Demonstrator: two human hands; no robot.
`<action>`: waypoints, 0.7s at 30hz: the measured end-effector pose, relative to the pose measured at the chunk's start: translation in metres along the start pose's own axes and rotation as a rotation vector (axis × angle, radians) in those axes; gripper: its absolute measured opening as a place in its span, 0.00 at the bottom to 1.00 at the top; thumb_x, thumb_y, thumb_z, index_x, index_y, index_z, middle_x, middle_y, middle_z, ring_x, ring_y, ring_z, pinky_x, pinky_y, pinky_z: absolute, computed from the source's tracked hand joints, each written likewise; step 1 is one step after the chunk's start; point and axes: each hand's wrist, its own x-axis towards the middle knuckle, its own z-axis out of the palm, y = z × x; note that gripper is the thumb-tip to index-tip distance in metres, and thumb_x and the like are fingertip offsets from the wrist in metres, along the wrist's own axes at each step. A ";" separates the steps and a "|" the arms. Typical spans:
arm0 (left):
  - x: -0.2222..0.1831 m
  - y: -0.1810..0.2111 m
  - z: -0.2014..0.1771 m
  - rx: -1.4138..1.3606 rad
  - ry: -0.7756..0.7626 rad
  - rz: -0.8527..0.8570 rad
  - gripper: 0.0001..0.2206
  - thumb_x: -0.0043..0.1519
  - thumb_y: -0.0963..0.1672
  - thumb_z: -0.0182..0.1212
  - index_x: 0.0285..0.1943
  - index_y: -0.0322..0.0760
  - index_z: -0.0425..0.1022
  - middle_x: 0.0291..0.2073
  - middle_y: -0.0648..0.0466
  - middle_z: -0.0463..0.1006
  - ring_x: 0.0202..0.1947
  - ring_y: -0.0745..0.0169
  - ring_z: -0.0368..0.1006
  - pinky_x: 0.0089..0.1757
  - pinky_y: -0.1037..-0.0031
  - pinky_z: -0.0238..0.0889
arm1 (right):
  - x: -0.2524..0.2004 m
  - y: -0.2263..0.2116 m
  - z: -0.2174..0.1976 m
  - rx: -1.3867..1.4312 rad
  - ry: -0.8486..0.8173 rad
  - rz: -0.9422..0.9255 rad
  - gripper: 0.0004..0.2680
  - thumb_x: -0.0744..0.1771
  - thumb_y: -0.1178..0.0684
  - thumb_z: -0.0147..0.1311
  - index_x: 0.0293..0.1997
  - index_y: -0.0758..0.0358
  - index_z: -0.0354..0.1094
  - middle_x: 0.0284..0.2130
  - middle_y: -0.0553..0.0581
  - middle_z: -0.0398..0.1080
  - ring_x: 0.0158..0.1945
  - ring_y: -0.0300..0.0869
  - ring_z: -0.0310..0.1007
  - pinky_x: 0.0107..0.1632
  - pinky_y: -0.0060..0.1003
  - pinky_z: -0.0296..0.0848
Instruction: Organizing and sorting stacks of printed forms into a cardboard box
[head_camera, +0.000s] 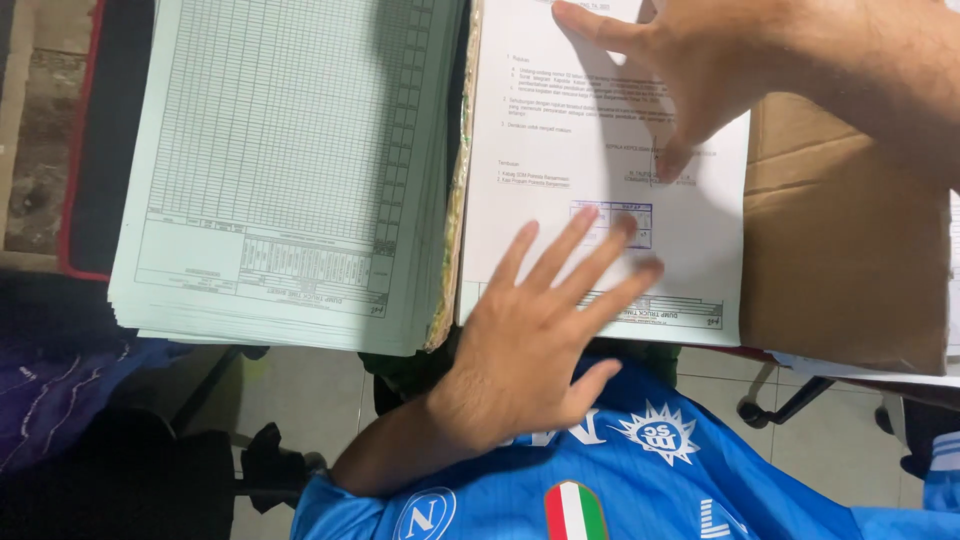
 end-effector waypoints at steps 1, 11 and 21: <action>-0.007 -0.002 -0.005 0.001 0.002 -0.008 0.40 0.55 0.61 0.63 0.77 0.56 0.58 0.78 0.49 0.55 0.79 0.46 0.46 0.71 0.46 0.41 | -0.002 -0.001 -0.003 -0.005 0.002 -0.007 0.65 0.51 0.36 0.83 0.86 0.44 0.14 0.46 0.57 0.80 0.38 0.42 0.80 0.43 0.33 0.72; -0.091 -0.039 -0.072 -0.349 0.895 -0.091 0.13 0.67 0.48 0.49 0.48 0.37 0.75 0.38 0.53 0.82 0.36 0.62 0.77 0.39 0.67 0.64 | 0.011 0.000 0.005 -0.152 -0.021 0.074 0.69 0.48 0.28 0.83 0.86 0.44 0.11 0.61 0.62 0.64 0.60 0.53 0.72 0.52 0.41 0.82; -0.100 -0.070 -0.038 0.111 0.112 -0.713 0.41 0.68 0.61 0.55 0.83 0.43 0.43 0.80 0.40 0.38 0.81 0.43 0.35 0.71 0.39 0.34 | 0.035 0.034 0.064 0.010 0.354 -0.001 0.78 0.31 0.36 0.88 0.87 0.48 0.29 0.65 0.78 0.44 0.53 0.62 0.73 0.52 0.54 0.81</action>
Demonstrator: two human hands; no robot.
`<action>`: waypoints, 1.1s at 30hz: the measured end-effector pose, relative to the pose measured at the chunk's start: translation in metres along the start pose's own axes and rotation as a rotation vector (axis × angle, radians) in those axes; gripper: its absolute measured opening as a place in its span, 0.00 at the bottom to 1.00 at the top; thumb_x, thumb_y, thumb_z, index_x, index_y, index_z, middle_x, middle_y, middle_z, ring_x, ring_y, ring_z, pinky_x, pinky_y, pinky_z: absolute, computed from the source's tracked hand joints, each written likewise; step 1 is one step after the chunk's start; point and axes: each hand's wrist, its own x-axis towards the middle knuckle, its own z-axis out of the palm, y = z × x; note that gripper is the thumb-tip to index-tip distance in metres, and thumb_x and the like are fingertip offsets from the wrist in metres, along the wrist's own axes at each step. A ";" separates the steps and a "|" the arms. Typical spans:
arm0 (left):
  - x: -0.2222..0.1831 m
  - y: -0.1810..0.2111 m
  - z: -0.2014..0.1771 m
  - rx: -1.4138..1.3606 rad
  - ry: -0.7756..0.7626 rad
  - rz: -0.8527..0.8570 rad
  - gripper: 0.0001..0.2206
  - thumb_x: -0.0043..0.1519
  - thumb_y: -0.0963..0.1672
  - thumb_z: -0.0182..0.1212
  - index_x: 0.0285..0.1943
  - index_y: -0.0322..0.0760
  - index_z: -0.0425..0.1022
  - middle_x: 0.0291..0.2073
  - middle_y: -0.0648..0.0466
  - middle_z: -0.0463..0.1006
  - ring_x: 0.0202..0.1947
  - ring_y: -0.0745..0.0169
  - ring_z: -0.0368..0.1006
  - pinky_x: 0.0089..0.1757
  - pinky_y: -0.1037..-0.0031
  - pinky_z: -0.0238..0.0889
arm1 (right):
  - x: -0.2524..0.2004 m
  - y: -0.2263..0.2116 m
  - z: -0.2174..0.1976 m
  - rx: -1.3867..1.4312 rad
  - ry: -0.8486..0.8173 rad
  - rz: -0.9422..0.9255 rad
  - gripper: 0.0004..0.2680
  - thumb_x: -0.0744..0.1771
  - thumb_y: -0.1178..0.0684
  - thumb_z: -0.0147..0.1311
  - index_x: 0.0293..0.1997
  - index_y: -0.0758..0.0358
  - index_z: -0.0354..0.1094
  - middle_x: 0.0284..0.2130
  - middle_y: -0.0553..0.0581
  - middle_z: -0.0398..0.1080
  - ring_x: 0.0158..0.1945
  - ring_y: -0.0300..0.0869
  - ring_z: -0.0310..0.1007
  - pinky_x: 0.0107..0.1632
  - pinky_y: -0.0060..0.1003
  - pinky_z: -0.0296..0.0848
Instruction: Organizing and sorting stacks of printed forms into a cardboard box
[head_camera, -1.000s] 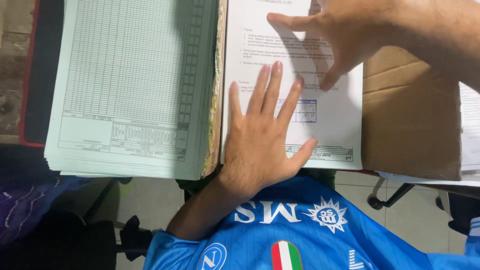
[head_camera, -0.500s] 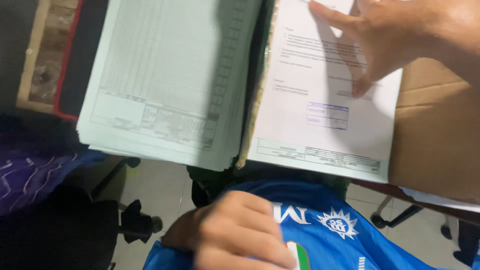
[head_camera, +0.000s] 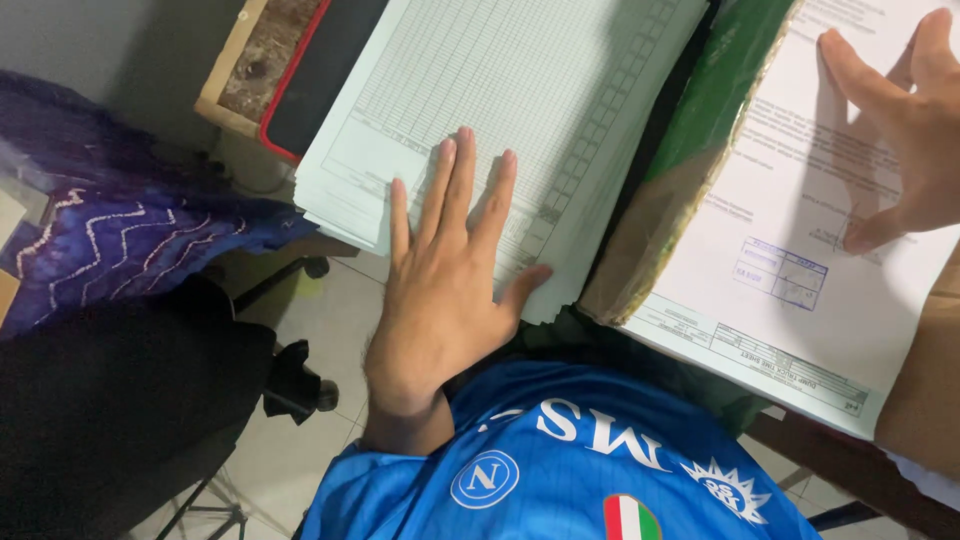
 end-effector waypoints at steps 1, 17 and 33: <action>-0.002 0.000 0.001 -0.005 -0.004 -0.006 0.41 0.68 0.61 0.55 0.83 0.43 0.43 0.80 0.40 0.38 0.81 0.43 0.35 0.71 0.39 0.34 | 0.000 -0.001 0.002 -0.002 -0.006 -0.005 0.78 0.31 0.36 0.88 0.87 0.48 0.29 0.65 0.78 0.44 0.53 0.62 0.73 0.52 0.54 0.81; 0.006 -0.011 -0.004 -0.183 0.182 -0.074 0.34 0.60 0.33 0.51 0.78 0.46 0.55 0.76 0.45 0.58 0.77 0.43 0.58 0.54 0.63 0.66 | 0.003 -0.008 -0.022 -0.138 -0.113 0.042 0.75 0.35 0.26 0.83 0.89 0.47 0.27 0.55 0.72 0.58 0.48 0.54 0.77 0.45 0.44 0.87; 0.001 -0.033 -0.018 -0.340 0.555 0.283 0.16 0.56 0.24 0.55 0.37 0.28 0.82 0.34 0.48 0.84 0.40 0.49 0.83 0.46 0.62 0.77 | -0.002 -0.020 -0.040 0.037 -0.180 0.128 0.70 0.38 0.35 0.87 0.86 0.34 0.30 0.57 0.69 0.53 0.50 0.62 0.69 0.51 0.53 0.77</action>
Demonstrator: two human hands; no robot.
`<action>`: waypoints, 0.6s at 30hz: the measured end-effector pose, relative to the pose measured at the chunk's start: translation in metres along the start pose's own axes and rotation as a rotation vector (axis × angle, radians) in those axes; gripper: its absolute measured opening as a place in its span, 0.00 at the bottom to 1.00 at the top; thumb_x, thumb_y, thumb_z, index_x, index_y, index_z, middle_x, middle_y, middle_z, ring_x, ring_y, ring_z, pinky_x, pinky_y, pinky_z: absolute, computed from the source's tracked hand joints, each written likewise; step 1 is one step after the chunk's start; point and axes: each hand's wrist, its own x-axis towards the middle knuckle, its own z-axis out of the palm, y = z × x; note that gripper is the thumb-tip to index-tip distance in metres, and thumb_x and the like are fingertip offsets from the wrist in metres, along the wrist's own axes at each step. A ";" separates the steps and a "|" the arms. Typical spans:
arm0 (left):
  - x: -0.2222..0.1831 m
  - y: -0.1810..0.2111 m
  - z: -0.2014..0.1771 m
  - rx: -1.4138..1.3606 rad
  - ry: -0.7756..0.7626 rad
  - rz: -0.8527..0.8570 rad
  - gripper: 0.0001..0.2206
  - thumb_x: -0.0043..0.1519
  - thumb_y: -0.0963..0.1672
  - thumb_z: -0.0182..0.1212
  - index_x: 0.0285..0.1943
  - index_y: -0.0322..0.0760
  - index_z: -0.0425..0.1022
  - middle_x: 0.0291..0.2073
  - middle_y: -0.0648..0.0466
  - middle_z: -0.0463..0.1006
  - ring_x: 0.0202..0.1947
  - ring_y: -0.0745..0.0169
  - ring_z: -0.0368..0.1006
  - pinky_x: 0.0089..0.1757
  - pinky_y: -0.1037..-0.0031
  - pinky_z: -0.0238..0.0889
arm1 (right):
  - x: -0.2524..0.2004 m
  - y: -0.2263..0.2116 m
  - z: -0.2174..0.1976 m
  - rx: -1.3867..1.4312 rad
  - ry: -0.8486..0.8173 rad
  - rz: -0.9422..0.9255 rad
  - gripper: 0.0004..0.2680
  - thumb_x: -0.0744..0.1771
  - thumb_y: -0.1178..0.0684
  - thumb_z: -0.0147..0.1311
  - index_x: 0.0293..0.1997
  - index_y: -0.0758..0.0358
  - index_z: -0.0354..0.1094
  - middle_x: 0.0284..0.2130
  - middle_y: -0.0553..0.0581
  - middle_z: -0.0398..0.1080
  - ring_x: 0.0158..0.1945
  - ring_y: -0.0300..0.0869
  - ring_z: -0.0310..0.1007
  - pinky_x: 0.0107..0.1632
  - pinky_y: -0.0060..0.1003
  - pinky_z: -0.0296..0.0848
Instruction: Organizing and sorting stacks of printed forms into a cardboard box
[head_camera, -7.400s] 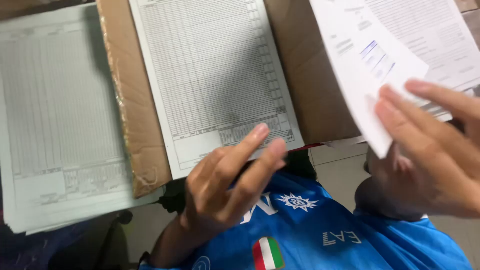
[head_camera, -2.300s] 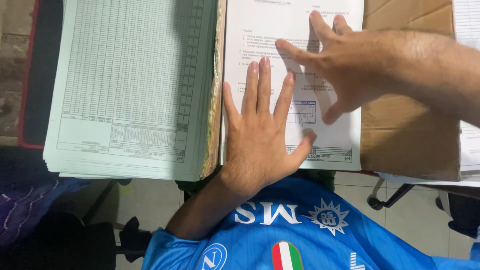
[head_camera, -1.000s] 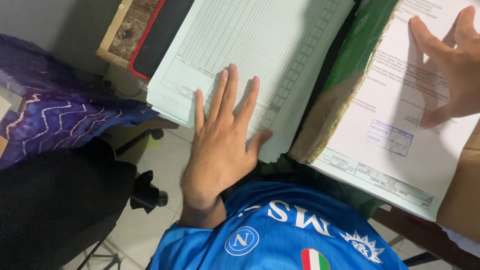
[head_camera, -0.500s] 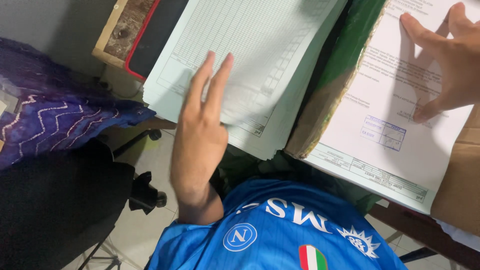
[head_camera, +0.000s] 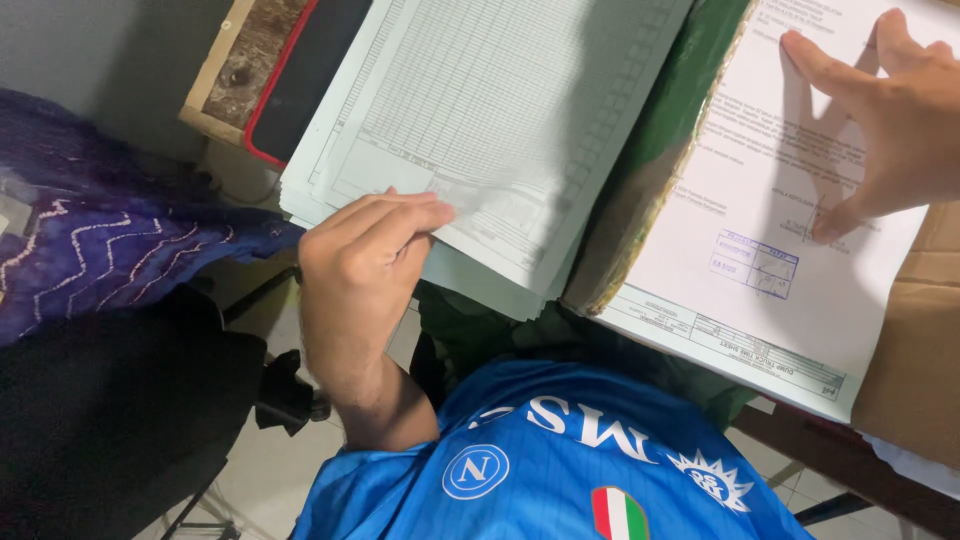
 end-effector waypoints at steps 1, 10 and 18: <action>-0.002 -0.001 -0.002 0.000 0.000 -0.002 0.16 0.56 0.24 0.55 0.37 0.28 0.82 0.34 0.48 0.84 0.40 0.49 0.83 0.46 0.62 0.77 | 0.001 0.001 0.001 -0.001 -0.001 -0.002 0.70 0.38 0.35 0.87 0.86 0.34 0.30 0.57 0.69 0.53 0.50 0.62 0.69 0.51 0.53 0.77; 0.002 0.005 0.000 -0.026 -0.057 0.029 0.09 0.64 0.28 0.59 0.48 0.22 0.81 0.46 0.38 0.83 0.50 0.42 0.80 0.55 0.58 0.74 | -0.001 0.000 -0.005 -0.092 -0.044 0.004 0.70 0.40 0.30 0.84 0.87 0.34 0.25 0.55 0.66 0.56 0.47 0.55 0.69 0.43 0.47 0.82; -0.013 -0.010 0.000 -0.084 -0.272 -0.072 0.15 0.55 0.30 0.63 0.45 0.32 0.85 0.44 0.48 0.86 0.51 0.51 0.81 0.58 0.50 0.69 | 0.002 0.002 0.004 -0.007 0.012 -0.007 0.70 0.37 0.34 0.86 0.86 0.33 0.30 0.54 0.70 0.53 0.46 0.62 0.68 0.50 0.53 0.76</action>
